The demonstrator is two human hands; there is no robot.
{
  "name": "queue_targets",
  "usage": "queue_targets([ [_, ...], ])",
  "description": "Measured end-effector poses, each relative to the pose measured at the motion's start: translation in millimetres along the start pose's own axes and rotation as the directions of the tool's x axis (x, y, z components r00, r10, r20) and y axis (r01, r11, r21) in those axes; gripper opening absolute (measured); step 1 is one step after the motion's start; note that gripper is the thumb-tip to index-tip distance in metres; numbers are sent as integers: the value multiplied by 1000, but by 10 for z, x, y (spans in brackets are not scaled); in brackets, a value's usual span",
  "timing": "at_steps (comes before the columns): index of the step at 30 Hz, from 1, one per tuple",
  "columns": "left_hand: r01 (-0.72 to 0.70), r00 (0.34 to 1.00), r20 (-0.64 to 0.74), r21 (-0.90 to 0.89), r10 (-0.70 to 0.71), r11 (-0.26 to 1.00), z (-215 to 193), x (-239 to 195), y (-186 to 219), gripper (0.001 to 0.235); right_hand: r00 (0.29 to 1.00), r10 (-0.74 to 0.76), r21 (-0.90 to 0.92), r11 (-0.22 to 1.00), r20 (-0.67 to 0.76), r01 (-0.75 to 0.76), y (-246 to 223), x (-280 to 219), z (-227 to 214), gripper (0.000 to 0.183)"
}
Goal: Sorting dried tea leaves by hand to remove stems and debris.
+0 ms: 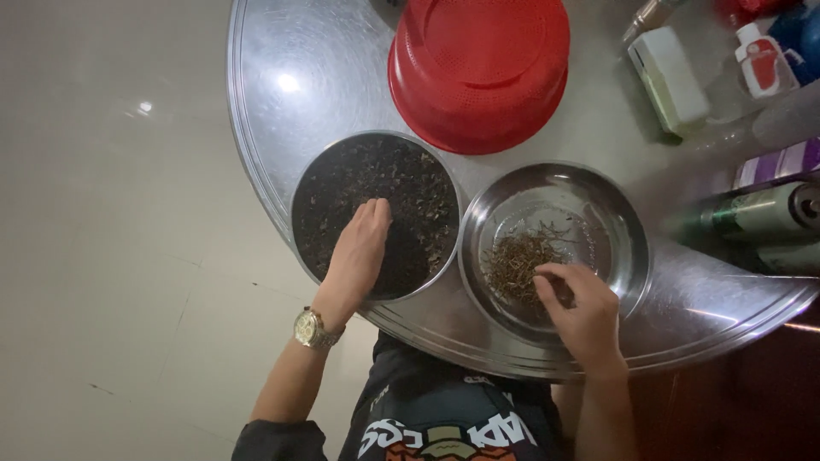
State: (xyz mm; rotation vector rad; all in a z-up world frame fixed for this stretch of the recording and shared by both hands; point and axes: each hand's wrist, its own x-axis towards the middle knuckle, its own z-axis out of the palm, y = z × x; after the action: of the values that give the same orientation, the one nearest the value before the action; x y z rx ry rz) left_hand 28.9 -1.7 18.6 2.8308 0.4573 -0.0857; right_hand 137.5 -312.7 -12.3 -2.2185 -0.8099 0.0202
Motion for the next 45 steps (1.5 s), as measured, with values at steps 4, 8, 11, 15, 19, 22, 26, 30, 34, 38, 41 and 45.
queue_targets([
  [4,13,1000,-14,30,-13,999,-7,-111,12,7,1000,-9,-9,1000,8,9,-94,57,21,8],
  [8,37,998,-49,-63,-40,997,30,-151,-4,8,1000,9,-7,1000,20,-9,-146,82,7,9],
  [11,36,997,-69,-89,-42,995,9,-141,23,6,1000,8,-17,1000,18,-8,-145,82,4,9],
  [15,3,995,-98,-127,-16,992,68,-108,-12,6,1000,7,-13,1000,21,-7,-151,80,-3,8],
  [19,-10,994,-106,-131,-4,991,82,-149,-7,4,1000,7,-10,1000,27,-6,-141,78,4,8],
  [22,-46,987,-161,-166,19,985,122,-188,56,15,1000,11,-13,1000,17,-11,-127,71,54,10],
  [26,-240,940,-270,-81,210,967,392,-245,303,24,998,-7,37,999,64,4,-132,44,145,10],
  [30,-511,839,-281,-111,466,852,386,-285,890,23,990,-81,85,994,118,71,-346,109,87,8],
  [34,-666,621,-436,143,651,732,537,-169,1178,9,987,-116,121,987,115,102,-176,30,106,13],
  [38,-670,510,-524,255,682,697,428,-150,1283,13,984,-50,212,977,170,13,-185,22,-23,5],
  [41,-680,479,-533,278,698,679,497,-149,1288,16,980,-26,254,967,199,-25,-80,-25,-38,10],
  [45,-709,511,-477,236,715,664,485,-150,1281,13,981,11,247,967,195,-60,-69,-46,-20,12],
])
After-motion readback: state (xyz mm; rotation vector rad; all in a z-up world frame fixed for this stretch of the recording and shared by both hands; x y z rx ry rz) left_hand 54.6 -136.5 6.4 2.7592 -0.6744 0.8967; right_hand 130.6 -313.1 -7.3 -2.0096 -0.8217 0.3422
